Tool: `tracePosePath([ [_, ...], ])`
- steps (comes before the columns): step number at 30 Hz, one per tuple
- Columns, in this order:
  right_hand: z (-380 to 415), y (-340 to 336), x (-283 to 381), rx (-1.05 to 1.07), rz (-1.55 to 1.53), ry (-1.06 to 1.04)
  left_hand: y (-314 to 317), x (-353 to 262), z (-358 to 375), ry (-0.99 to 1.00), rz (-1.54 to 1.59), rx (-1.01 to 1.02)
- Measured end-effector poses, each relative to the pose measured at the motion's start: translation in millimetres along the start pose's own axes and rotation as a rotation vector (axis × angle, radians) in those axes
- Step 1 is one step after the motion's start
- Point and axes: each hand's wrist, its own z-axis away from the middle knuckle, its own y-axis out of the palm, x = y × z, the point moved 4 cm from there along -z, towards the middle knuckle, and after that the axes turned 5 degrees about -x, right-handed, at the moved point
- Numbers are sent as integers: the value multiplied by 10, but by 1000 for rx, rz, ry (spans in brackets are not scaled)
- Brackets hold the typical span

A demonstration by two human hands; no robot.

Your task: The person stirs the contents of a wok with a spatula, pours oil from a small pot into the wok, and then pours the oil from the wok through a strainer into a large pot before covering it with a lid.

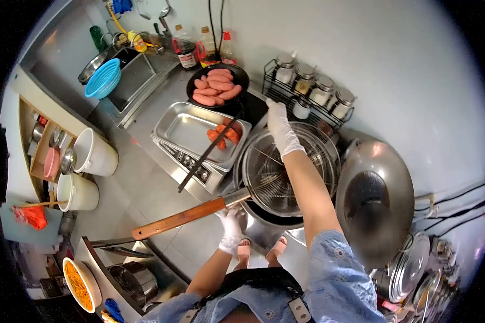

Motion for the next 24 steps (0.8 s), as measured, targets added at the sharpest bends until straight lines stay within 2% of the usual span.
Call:
tracePosePath([
  [1,-143,57,-109,-120,49,-32,-141,14,-141,-27,97,-34],
  [2,-215,79,-125,-97,67,-45,-234,12,-289,-2,137,-170],
  [3,-272,92,-151,-75,86,-59,-459,131,-655,579,-463,-39],
  [4,-342,146,-295,-55,80,-87,-413,112,-759,569,-362,-9],
  [5,-343,149,-271,33,266,-102,-359,82,-835,555,-261,20],
  [7,-67,61,304,135,778,-141,-290,75,-825,-197,495,196],
  [8,-445,350,-440,72,307,131,-128,-238,-624,-30,441,49],
  [9,-793,626,-1156,-92,-174,355,-125,-276,-657,-30,448,41],
  [10,-473,351,-395,184,686,-29,-137,-284,-670,-29,484,59],
  [13,-1060,745,-1703,26,-165,258,-208,-218,-758,-73,595,149],
  [14,-909,682,-1427,-47,-263,290,-206,-239,-746,-120,610,182],
  [17,-202,359,-114,-200,-757,730,-134,-323,-709,-177,581,196],
  [19,-161,362,-45,-238,-800,707,-166,-303,-741,-143,557,84],
  [24,-304,481,-122,-241,-768,752,-265,-199,-946,-158,513,6],
])
